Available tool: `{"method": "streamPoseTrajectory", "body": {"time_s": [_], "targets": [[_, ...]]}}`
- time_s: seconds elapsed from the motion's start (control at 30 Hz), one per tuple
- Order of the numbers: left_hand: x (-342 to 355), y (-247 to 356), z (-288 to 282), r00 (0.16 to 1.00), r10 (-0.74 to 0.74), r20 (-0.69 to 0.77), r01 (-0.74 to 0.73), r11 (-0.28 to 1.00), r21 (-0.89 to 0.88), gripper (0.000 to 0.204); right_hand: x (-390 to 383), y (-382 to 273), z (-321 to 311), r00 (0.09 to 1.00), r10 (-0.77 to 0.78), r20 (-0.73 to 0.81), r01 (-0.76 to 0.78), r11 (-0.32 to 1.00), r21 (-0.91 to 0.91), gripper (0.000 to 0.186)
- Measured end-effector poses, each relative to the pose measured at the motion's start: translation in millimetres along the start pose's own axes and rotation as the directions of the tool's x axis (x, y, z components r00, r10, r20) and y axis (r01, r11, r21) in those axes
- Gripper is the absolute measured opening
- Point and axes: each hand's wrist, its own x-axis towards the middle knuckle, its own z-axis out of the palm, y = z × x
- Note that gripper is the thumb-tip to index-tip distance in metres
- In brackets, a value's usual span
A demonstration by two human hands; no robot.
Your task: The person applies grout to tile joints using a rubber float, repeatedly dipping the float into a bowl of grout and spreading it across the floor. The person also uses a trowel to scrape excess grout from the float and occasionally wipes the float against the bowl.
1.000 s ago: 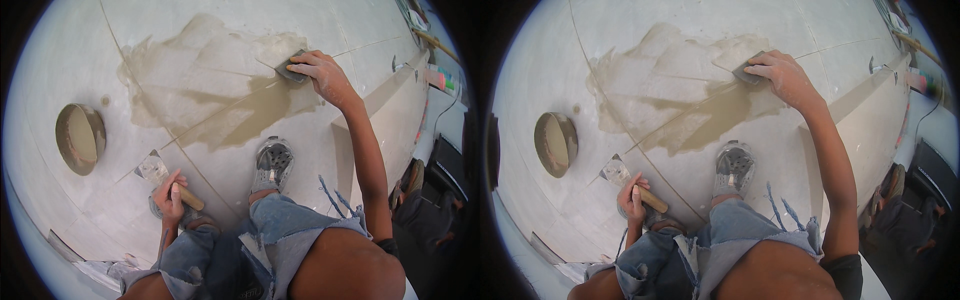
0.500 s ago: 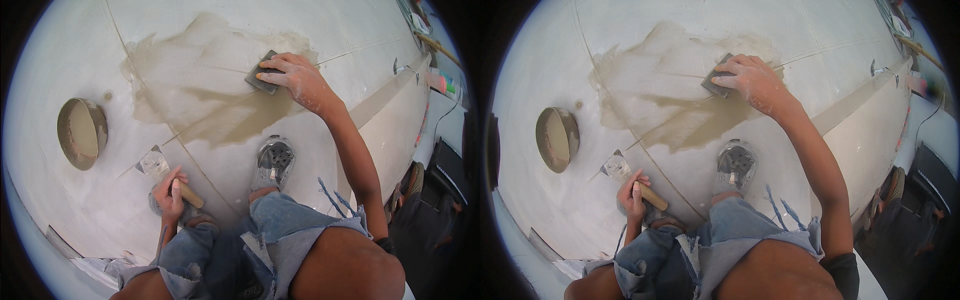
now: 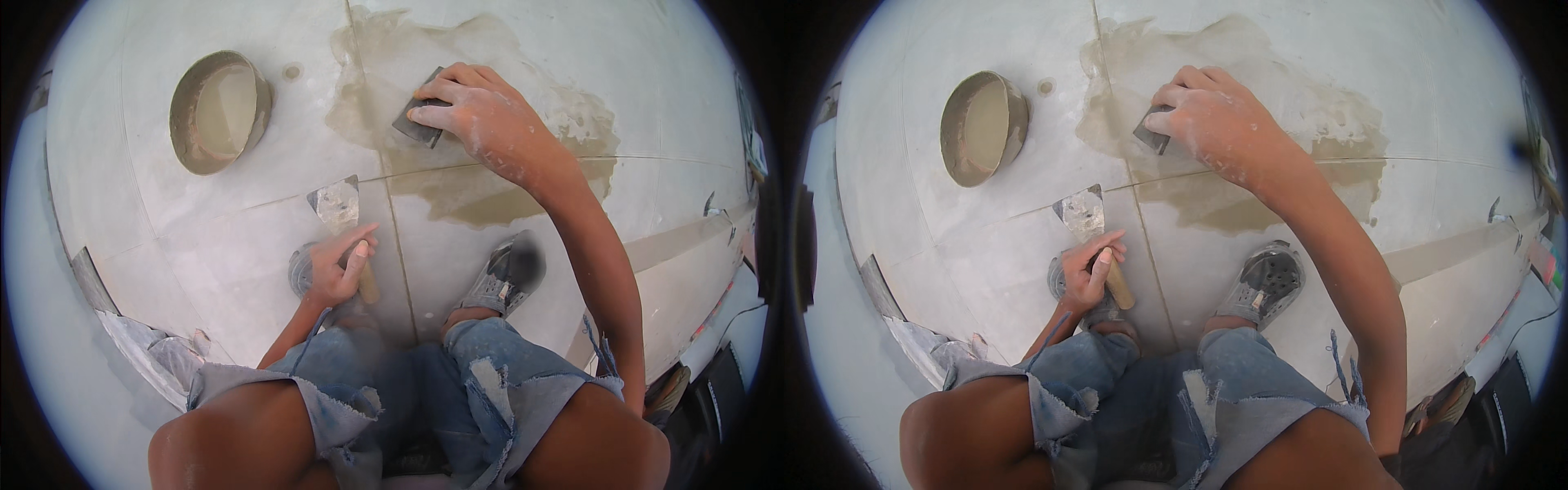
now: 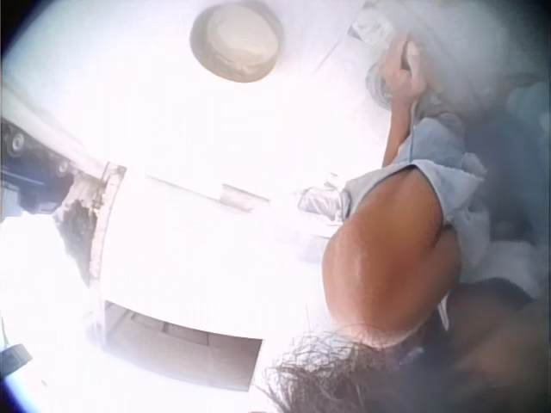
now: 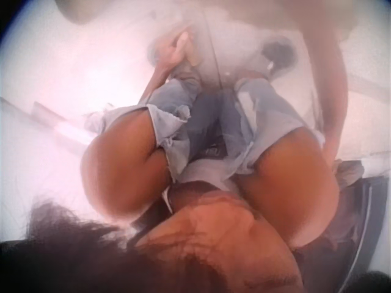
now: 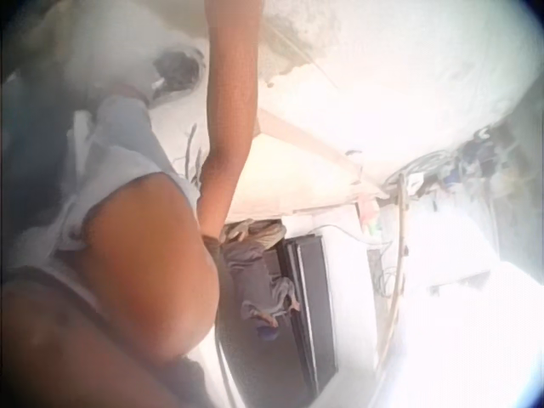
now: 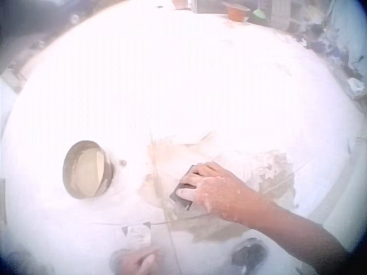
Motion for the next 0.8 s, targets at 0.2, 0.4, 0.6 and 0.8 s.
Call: {"method": "streamPoseTrajectory", "body": {"time_s": [0.2, 0.4, 0.6, 0.8], "targets": [[-3.3, -1.4, -0.4, 1.0, -0.013, -0.002, 0.013, 1.0, 0.003, 0.036, 72.7, -7.3, 60.3, 0.972, -0.188, 0.141, 0.198, 0.978, -0.061, 0.01], [-2.9, -1.8, 0.6, 1.0, 0.026, 0.012, -0.026, 0.999, -0.039, 0.037, -46.9, 19.9, -19.8, 0.942, -0.086, 0.325, 0.101, 0.994, -0.031, 0.016], [-2.6, -4.6, -1.3, 0.999, 0.04, 0.028, -0.038, 0.995, -0.087, 0.038, -106.5, 45.3, -76.7, 0.849, 0.142, 0.509, -0.052, 0.981, -0.187, 0.03], [-1.2, 1.8, -2.6, 0.999, 0.02, 0.042, -0.017, 0.998, -0.068, 0.047, -20.8, 0.6, -21.0, 0.983, -0.082, 0.163, 0.087, 0.996, -0.029, 0.018]]}}
